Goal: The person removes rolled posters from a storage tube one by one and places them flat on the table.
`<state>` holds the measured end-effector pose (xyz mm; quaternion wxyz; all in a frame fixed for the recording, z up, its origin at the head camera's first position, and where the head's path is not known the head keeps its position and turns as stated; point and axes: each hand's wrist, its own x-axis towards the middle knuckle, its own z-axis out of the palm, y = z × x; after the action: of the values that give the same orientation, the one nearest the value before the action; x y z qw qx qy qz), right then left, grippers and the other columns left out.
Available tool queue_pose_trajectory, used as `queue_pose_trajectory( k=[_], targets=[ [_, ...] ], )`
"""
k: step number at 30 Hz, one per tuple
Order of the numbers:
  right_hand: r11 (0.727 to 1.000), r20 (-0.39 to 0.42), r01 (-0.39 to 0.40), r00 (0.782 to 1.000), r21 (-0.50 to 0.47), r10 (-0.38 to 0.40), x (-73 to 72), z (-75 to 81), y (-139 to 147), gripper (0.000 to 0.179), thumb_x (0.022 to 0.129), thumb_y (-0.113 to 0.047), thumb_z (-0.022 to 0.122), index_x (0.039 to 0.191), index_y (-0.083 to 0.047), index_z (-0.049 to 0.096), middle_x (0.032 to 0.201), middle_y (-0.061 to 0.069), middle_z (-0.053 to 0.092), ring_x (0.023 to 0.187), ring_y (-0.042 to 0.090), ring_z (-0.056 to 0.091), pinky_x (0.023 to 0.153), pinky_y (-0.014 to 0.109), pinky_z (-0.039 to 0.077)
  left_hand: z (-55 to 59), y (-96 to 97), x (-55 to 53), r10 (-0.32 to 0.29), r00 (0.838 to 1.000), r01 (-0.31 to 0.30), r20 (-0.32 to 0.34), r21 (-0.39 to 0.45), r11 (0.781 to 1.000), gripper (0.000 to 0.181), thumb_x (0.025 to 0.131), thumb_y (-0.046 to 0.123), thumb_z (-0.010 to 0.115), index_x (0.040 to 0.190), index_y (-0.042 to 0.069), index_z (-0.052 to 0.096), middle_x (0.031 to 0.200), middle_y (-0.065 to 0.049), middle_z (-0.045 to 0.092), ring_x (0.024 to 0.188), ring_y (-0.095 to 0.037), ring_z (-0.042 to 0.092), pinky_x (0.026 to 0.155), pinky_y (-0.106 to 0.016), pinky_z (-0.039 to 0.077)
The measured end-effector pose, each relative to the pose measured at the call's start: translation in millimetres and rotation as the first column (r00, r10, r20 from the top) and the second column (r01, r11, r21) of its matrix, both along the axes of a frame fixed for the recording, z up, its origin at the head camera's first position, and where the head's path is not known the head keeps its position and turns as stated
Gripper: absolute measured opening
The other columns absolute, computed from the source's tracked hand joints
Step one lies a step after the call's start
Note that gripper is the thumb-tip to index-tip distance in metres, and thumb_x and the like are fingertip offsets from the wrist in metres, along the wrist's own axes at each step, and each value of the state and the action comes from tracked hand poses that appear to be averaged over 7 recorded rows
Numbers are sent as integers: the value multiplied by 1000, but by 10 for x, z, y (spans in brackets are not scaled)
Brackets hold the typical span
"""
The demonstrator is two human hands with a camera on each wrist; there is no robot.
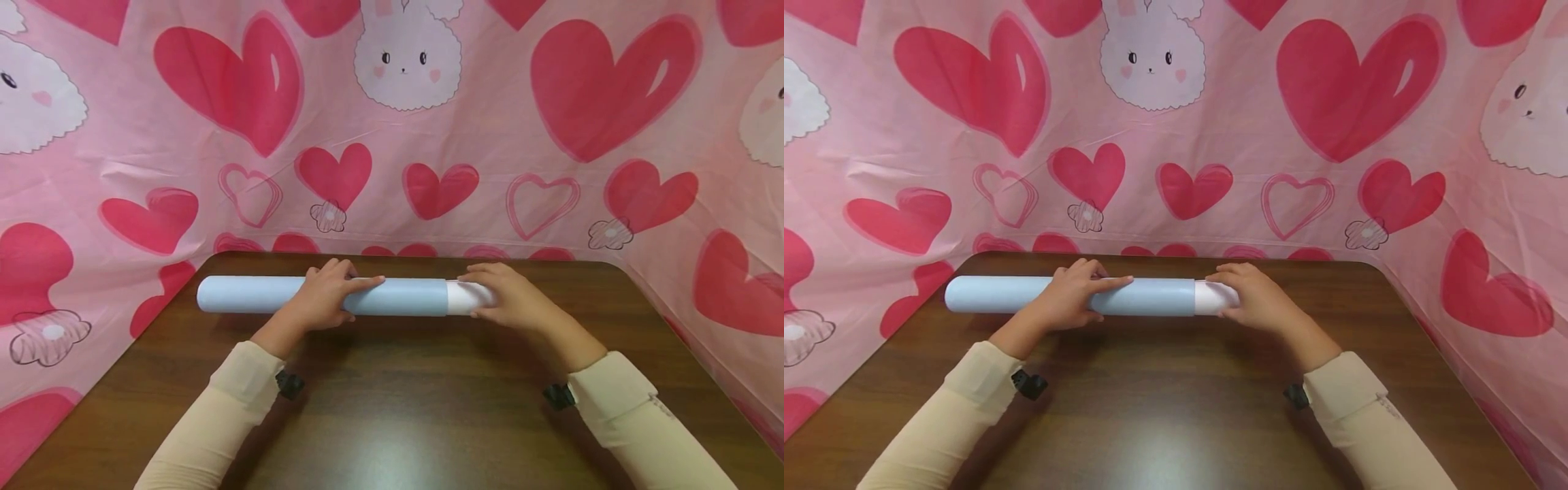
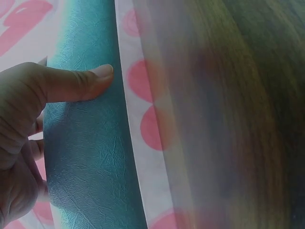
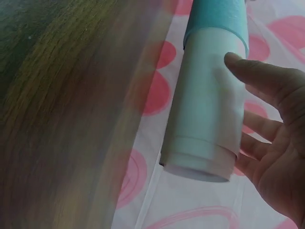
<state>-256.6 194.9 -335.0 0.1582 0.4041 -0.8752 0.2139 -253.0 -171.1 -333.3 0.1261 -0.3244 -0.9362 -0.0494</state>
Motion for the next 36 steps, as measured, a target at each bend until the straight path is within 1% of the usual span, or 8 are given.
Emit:
queue_pose_trajectory(
  k=[5,8,13,18,27,32,36],
  targets=[
    [998,30,17,999,53,-19,-21,8,-31,56,68,-7,89,120,-5,68,117,13,67,110,34,60,94,54,46,1,17,2,-4,1000,4,0,0,1000,93,63,28,92,143,40,47,111,-6,54,104,-23,46,76,-46,41],
    [997,45,34,998,70,-37,-13,15,-20,56,69,-8,88,121,-7,69,116,10,69,108,32,62,93,52,47,4,18,7,-4,1000,4,-3,1,1000,93,62,28,92,143,40,48,111,-6,54,103,-23,47,76,-46,41],
    [994,51,60,997,87,-65,14,37,40,54,70,-6,87,121,-7,70,116,11,69,107,32,63,92,52,48,12,14,20,-6,1000,6,-7,-1,1000,93,62,29,92,143,40,48,111,-6,54,103,-23,47,75,-45,41],
    [992,58,77,995,102,-83,32,73,131,54,70,-5,87,121,-8,70,115,12,69,106,32,64,91,52,49,17,-1,33,2,1000,-2,5,4,1000,92,62,29,92,143,40,48,112,-6,55,104,-23,47,75,-45,41],
    [991,99,112,988,74,-119,28,116,313,55,68,-2,87,121,-8,70,114,13,70,106,34,64,89,54,49,33,-41,46,5,1000,-5,6,18,1000,92,63,29,92,143,39,48,113,-6,55,104,-23,47,76,-45,41],
    [992,111,116,987,39,-120,6,89,429,56,65,1,88,118,-7,72,112,13,70,104,34,65,86,54,51,38,-86,55,14,1000,-15,7,15,1000,93,63,29,92,144,40,47,114,-6,54,104,-23,47,76,-46,41],
    [993,115,113,987,27,-116,-16,59,499,54,65,-1,89,116,-6,72,111,13,70,101,32,65,83,52,52,34,-115,51,24,1000,-25,17,16,1000,94,62,28,92,143,41,47,113,-6,54,103,-23,47,77,-46,41]
  ],
)
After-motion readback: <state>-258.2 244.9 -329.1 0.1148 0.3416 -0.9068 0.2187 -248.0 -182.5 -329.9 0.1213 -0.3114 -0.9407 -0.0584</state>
